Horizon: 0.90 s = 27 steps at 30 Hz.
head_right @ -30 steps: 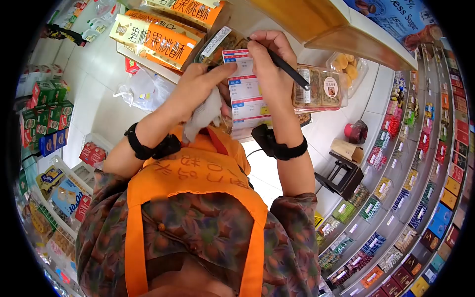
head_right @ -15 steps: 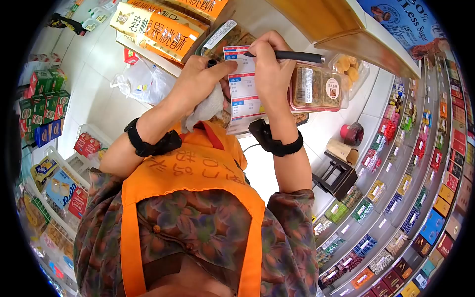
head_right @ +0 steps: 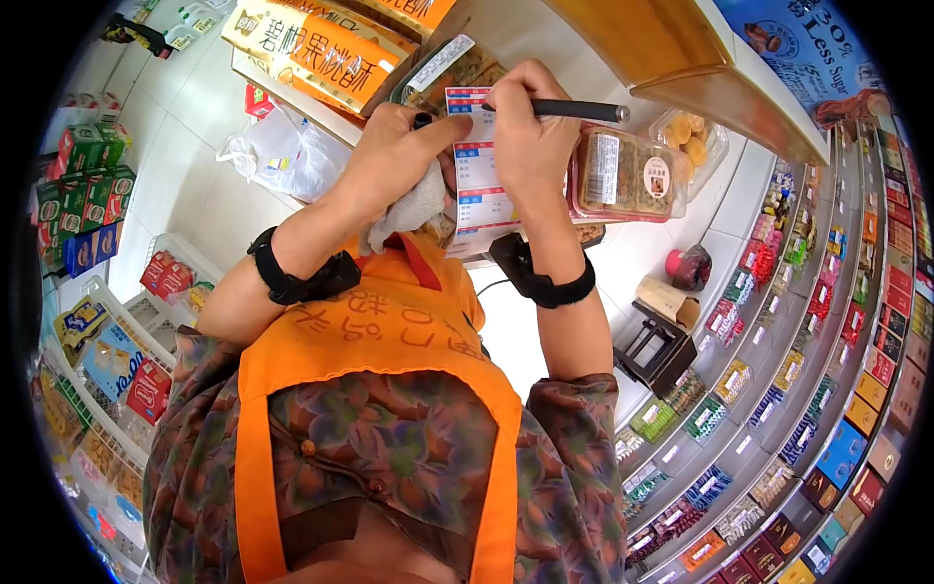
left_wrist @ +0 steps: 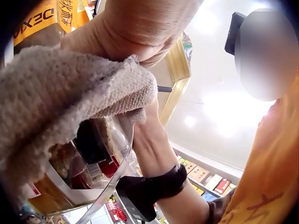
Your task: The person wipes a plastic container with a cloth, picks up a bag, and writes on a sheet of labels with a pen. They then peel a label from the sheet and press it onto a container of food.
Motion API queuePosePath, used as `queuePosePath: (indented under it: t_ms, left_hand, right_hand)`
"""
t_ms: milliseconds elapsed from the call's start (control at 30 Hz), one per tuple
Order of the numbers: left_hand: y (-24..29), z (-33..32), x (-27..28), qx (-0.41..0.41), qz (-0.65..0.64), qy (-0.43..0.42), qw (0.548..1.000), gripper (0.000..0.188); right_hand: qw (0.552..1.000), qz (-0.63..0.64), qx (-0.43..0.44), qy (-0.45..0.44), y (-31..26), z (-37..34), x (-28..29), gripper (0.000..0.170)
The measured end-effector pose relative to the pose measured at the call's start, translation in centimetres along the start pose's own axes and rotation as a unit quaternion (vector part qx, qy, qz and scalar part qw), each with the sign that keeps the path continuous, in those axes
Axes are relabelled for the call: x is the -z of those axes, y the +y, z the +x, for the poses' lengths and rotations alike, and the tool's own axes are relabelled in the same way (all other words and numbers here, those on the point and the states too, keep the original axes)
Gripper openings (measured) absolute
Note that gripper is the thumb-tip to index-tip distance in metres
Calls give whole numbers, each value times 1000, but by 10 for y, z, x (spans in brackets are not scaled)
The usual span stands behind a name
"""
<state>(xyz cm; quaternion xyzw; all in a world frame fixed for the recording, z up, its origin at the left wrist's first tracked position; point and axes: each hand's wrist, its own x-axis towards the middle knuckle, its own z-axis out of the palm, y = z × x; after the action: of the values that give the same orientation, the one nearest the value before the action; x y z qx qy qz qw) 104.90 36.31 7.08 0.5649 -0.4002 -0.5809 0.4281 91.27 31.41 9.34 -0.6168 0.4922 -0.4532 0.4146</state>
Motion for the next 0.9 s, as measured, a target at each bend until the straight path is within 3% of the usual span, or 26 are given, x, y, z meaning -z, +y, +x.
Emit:
queuePosePath:
  t_ms: [133, 200, 400, 500, 900]
  left_hand:
    - [2, -1, -4, -50, -1, 28, 998, 34]
    - [-2, 1, -3, -42, 5, 27, 999, 34]
    - [-4, 2, -3, -33, 0, 25, 999, 33]
    - [-5, 3, -4, -41, -17, 26, 999, 33]
    - [-8, 5, -4, -31, -2, 30, 999, 34]
  right_hand:
    - [1000, 17, -3, 2, 2, 0, 1, 15]
    - [998, 59, -23, 5, -2, 0, 1, 15]
    - [1000, 7, 11, -9, 3, 0, 0, 16]
    - [999, 50, 3, -2, 1, -1, 1, 15]
    - [1000, 23, 12, 1, 2, 0, -1, 15]
